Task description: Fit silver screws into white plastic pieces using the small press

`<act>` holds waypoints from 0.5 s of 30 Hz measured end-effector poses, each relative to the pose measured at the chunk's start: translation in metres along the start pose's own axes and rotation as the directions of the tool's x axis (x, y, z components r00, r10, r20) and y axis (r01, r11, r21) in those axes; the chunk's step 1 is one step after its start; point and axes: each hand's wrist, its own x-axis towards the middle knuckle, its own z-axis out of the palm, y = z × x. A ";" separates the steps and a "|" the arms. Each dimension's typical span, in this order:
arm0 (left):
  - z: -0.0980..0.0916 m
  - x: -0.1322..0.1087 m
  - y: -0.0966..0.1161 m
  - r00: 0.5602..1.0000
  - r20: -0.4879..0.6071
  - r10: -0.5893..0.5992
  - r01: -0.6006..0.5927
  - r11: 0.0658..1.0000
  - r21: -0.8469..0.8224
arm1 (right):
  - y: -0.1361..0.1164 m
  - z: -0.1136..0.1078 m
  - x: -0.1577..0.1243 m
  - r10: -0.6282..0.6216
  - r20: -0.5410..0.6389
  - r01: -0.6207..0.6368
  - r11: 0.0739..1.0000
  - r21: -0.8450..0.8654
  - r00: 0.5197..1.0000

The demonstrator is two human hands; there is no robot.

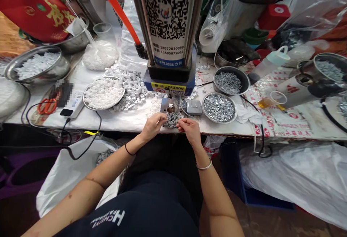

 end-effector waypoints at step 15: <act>0.017 0.002 0.020 0.999 -0.033 -0.006 0.004 0.997 -0.077 | 0.009 -0.025 -0.005 -0.216 -0.210 0.164 0.957 -0.239 0.954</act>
